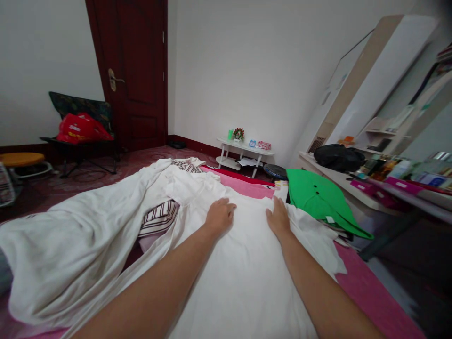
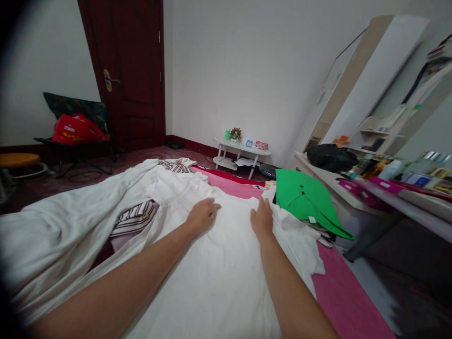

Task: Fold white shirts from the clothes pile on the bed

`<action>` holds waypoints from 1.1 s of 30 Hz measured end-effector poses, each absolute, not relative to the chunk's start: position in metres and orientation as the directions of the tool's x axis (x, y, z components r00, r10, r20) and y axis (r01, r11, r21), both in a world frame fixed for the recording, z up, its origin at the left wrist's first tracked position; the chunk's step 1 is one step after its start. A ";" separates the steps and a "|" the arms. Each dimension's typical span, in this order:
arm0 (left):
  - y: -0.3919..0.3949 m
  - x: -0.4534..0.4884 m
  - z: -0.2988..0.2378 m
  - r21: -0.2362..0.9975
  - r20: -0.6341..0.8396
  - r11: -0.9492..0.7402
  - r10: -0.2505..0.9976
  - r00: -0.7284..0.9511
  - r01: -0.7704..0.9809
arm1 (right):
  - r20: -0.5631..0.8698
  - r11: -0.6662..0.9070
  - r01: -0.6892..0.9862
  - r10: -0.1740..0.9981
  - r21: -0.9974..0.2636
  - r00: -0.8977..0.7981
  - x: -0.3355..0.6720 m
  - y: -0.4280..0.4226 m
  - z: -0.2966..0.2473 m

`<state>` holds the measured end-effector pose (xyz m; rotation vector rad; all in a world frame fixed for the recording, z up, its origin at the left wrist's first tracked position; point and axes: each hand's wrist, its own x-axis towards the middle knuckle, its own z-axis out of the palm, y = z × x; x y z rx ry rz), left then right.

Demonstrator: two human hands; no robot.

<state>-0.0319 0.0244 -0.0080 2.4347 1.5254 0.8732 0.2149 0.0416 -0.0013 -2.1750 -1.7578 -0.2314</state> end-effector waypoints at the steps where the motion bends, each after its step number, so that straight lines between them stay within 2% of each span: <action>1: 0.023 -0.031 -0.009 0.383 0.395 -0.459 0.866 0.307 0.802 | 0.291 -0.167 0.980 0.937 -0.106 0.192 0.213 0.042 -0.006; 5: 0.019 -0.029 -0.013 0.320 0.389 -0.398 0.883 0.264 0.860 | 0.109 -0.214 0.976 0.972 0.029 0.210 0.205 0.045 -0.009; 9: 0.019 -0.029 -0.016 0.294 0.378 -0.395 0.884 0.274 0.870 | 0.199 -0.329 0.943 0.928 0.043 0.314 0.191 0.038 -0.008; 11: 0.020 -0.028 -0.017 0.283 0.374 -0.401 0.882 0.285 0.871 | 0.231 -0.247 0.968 0.945 0.041 0.231 0.185 0.030 -0.008; 13: 0.021 -0.027 -0.018 0.280 0.363 -0.405 0.884 0.294 0.871 | 0.166 -0.088 0.996 0.983 0.032 0.081 0.183 0.023 -0.007; 15: 0.021 -0.026 -0.019 0.287 0.350 -0.404 0.888 0.298 0.868 | 0.079 0.001 1.000 0.997 0.010 -0.002 0.184 0.017 -0.005; 18: 0.019 -0.029 -0.016 0.295 0.324 -0.420 0.889 0.324 0.858 | 0.020 -0.034 0.999 0.999 -0.012 0.034 0.188 0.011 -0.003; 23: 0.006 -0.046 -0.006 0.288 0.263 -0.493 0.865 0.427 0.821 | 0.015 -0.064 0.998 0.998 -0.026 0.064 0.196 -0.010 -0.002; 29: -0.014 -0.071 -0.008 0.316 0.219 -0.510 0.860 0.462 0.800 | -0.033 -0.073 0.997 0.997 -0.023 0.072 0.203 -0.050 0.001; 33: -0.037 -0.087 -0.007 0.257 0.160 -0.524 0.852 0.499 0.812 | -0.032 -0.066 0.997 0.997 -0.037 0.065 0.204 -0.085 0.004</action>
